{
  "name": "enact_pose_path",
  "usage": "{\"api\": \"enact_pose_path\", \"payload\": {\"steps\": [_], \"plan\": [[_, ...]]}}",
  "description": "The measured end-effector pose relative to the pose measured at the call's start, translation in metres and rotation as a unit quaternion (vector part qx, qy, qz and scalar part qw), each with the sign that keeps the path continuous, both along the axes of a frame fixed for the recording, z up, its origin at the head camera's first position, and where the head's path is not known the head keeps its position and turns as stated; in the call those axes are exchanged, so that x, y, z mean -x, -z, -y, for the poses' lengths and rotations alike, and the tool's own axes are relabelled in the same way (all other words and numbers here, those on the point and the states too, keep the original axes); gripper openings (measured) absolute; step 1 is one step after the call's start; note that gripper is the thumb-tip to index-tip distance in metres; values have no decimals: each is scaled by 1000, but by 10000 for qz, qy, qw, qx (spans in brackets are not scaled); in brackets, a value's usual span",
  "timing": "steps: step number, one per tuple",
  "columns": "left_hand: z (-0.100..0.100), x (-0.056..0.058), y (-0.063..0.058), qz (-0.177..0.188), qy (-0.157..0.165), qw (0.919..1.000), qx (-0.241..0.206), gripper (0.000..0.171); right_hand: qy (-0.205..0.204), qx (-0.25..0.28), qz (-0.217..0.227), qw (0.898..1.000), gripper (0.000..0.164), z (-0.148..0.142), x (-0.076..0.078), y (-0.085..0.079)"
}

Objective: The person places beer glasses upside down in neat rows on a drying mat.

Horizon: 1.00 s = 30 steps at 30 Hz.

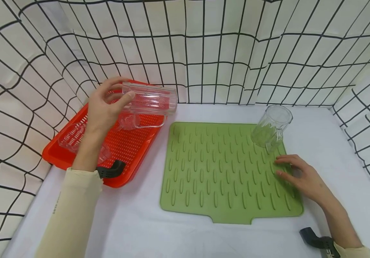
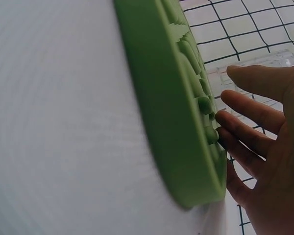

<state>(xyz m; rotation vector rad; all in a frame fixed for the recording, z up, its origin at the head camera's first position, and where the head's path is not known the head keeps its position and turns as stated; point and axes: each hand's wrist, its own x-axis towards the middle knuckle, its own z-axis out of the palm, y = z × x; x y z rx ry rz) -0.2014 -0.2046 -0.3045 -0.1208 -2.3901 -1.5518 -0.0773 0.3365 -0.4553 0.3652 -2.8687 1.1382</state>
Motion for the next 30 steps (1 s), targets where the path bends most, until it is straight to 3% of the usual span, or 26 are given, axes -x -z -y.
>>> {"api": "enact_pose_path", "payload": {"steps": [9,18,30], "plan": [[-11,0,3,7,232,9996,-177,47,143,-7,19,9999,34,-1,-1,-1],[-18,-3,7,233,236,9994,-96,46,341,45,-267,9991,34,1,-1,-5],[-29,-7,11,115,370,9991,-155,43,991,291,-718,9921,25,6,-3,-20]]}}
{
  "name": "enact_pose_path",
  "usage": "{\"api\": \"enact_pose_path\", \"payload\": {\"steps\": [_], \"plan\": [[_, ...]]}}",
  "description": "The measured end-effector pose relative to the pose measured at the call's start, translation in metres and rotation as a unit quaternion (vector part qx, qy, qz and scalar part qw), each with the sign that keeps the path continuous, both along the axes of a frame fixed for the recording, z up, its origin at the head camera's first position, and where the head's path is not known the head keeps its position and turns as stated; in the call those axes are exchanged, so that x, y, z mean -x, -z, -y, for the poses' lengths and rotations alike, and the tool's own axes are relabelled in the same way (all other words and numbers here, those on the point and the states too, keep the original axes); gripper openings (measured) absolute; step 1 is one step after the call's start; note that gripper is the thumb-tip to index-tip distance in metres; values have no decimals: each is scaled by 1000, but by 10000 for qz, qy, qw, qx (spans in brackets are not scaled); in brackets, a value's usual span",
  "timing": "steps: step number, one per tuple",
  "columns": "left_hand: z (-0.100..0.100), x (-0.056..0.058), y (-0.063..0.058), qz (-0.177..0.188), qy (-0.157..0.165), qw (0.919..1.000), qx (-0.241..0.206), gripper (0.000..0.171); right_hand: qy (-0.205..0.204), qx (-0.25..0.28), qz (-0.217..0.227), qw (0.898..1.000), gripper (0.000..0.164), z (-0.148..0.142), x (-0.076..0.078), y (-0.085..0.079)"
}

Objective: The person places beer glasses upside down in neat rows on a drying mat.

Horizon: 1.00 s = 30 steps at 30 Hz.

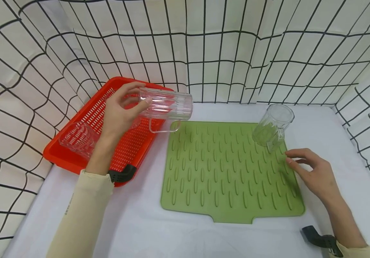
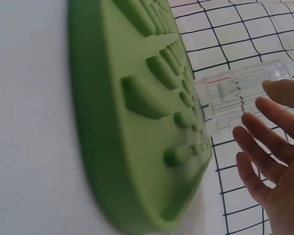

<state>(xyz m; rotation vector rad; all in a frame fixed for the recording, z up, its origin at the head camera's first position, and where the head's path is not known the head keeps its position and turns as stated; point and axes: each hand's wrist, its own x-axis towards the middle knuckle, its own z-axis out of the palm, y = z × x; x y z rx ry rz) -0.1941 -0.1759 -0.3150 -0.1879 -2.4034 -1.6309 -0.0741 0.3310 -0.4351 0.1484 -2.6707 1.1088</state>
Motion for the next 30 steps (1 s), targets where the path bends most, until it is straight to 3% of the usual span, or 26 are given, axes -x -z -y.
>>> {"api": "enact_pose_path", "payload": {"steps": [8,19,30], "plan": [[-5,-1,2,-1,40,10000,69,45,112,777,-457,9959,17,11,5,-14],[-14,1,4,28,199,9998,19,47,-191,886,-631,9939,19,25,7,-29],[-22,-2,4,-32,341,9994,-69,47,-674,1161,-855,9873,27,44,20,-40]]}}
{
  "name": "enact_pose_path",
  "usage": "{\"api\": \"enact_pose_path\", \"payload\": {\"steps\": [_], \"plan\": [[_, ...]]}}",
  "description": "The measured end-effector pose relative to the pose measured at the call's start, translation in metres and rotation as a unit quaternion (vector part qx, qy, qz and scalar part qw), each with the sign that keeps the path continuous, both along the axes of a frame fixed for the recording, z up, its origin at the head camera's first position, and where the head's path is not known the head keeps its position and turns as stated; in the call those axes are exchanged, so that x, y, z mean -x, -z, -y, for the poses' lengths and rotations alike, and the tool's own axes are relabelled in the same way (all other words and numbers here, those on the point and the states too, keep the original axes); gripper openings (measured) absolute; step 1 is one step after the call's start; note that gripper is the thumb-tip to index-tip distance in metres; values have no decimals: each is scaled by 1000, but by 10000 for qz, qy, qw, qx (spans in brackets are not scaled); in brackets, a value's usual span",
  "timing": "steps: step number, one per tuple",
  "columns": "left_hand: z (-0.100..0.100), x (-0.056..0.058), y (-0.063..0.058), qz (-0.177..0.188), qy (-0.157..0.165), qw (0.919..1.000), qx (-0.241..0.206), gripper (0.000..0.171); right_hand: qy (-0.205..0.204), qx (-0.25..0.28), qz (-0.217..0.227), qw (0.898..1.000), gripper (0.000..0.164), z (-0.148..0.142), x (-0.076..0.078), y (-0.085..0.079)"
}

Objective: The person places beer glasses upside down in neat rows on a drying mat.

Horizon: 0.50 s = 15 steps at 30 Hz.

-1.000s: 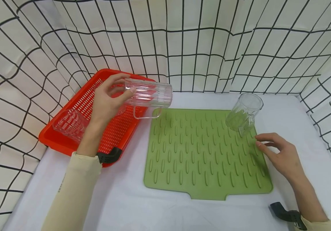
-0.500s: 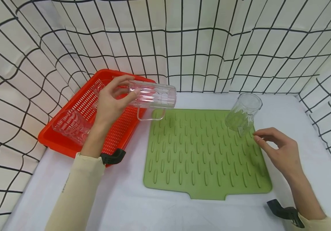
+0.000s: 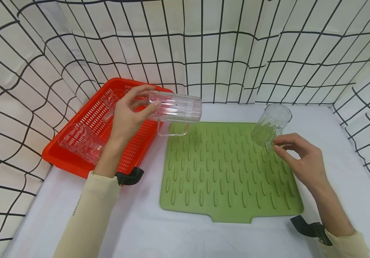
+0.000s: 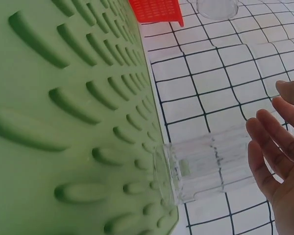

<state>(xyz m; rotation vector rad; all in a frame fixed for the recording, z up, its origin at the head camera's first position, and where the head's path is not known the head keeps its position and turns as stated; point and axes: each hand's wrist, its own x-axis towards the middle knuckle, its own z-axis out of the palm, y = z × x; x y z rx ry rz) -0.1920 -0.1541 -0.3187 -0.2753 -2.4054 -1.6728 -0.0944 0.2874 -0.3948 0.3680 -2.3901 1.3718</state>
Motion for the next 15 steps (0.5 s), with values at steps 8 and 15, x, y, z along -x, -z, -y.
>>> {"api": "enact_pose_path", "payload": {"steps": [8,15], "plan": [[-6,-3,1,7,27,10000,12,45,-301,164,-235,9991,31,11,6,-3],[-13,-4,1,-66,168,9998,-42,46,-538,445,-267,9972,33,20,13,-4]]}}
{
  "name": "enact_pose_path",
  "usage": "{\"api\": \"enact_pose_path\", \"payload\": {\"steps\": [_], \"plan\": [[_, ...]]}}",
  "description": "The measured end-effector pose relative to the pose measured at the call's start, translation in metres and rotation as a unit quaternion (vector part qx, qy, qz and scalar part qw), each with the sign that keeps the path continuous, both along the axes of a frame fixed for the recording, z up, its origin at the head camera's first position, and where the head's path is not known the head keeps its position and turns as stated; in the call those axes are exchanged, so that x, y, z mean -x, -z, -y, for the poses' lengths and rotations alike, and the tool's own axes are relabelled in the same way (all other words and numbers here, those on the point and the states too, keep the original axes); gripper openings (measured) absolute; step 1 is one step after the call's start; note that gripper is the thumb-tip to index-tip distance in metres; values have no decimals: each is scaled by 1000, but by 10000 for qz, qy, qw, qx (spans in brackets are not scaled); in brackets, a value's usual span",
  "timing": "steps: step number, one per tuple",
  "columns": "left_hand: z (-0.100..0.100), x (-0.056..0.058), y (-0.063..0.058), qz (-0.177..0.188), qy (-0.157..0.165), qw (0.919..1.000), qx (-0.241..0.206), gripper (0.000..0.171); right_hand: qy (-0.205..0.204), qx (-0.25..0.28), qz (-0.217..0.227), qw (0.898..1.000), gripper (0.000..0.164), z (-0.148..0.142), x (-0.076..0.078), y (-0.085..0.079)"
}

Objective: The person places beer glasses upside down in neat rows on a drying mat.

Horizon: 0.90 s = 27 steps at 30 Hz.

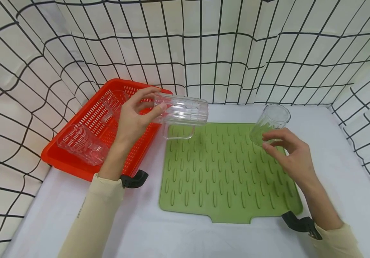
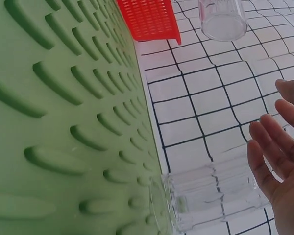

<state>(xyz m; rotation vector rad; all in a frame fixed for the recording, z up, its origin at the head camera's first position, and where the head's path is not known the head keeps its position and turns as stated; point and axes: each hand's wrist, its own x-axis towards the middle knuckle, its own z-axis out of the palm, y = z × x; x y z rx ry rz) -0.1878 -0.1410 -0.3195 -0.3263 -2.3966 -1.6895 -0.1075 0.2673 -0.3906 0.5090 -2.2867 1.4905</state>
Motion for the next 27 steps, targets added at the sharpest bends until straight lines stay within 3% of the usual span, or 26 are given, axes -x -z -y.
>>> {"api": "enact_pose_path", "payload": {"steps": [27], "plan": [[-28,-3,13,128,357,9989,-290,46,-532,402,119,9977,48,37,17,-7]]}}
